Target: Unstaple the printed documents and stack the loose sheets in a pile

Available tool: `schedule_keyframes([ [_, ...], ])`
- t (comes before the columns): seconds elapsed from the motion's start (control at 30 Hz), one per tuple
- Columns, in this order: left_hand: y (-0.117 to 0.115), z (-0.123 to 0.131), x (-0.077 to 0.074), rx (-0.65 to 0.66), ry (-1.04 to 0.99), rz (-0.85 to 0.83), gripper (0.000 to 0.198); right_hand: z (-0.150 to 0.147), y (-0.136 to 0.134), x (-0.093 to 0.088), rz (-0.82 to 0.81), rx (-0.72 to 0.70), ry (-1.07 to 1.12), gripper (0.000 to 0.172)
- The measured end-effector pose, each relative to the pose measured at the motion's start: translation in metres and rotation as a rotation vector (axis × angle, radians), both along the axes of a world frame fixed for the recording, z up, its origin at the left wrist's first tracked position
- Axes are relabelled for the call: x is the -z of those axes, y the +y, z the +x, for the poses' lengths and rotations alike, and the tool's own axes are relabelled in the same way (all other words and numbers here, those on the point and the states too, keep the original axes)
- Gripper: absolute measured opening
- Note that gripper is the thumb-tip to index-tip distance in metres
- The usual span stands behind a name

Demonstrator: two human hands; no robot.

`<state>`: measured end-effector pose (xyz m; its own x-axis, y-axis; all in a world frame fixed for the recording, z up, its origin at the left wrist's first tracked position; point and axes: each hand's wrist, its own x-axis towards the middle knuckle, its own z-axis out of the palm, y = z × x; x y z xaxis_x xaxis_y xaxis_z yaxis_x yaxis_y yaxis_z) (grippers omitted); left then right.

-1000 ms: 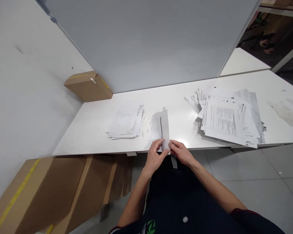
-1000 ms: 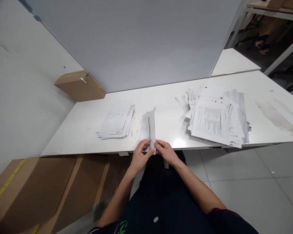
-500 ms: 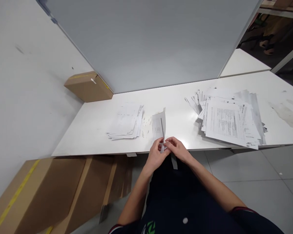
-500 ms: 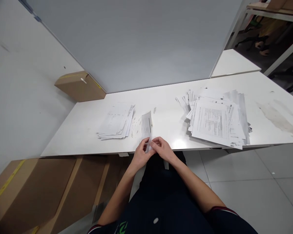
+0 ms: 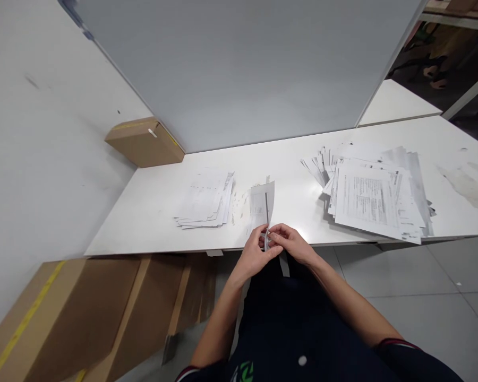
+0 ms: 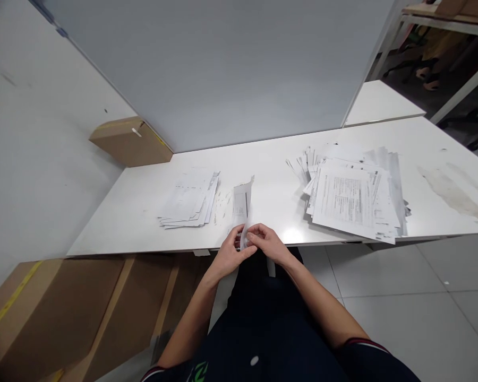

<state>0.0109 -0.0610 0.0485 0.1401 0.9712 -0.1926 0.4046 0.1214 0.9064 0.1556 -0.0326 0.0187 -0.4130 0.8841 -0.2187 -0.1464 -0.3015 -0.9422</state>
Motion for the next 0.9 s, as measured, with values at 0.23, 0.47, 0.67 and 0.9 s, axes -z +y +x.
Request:
schedule_keyframes([
  [0.23, 0.001, 0.005, 0.007, -0.053, 0.041, 0.014, 0.061, 0.001, 0.003, -0.003, 0.05, -0.006, -0.097, 0.029],
  [0.47, 0.001, 0.003, 0.007, -0.036, 0.012, 0.01, 0.063, 0.005, 0.005, -0.009, 0.053, -0.055, -0.022, 0.024],
  [0.67, 0.006, -0.004, 0.01, -0.036, -0.11, -0.034, 0.055, 0.001, 0.005, 0.002, -0.055, -0.019, 0.114, 0.026],
  [0.9, 0.007, -0.015, 0.009, -0.163, -0.108, 0.074, 0.033, 0.004, 0.005, 0.01, -0.029, 0.019, -0.019, 0.026],
])
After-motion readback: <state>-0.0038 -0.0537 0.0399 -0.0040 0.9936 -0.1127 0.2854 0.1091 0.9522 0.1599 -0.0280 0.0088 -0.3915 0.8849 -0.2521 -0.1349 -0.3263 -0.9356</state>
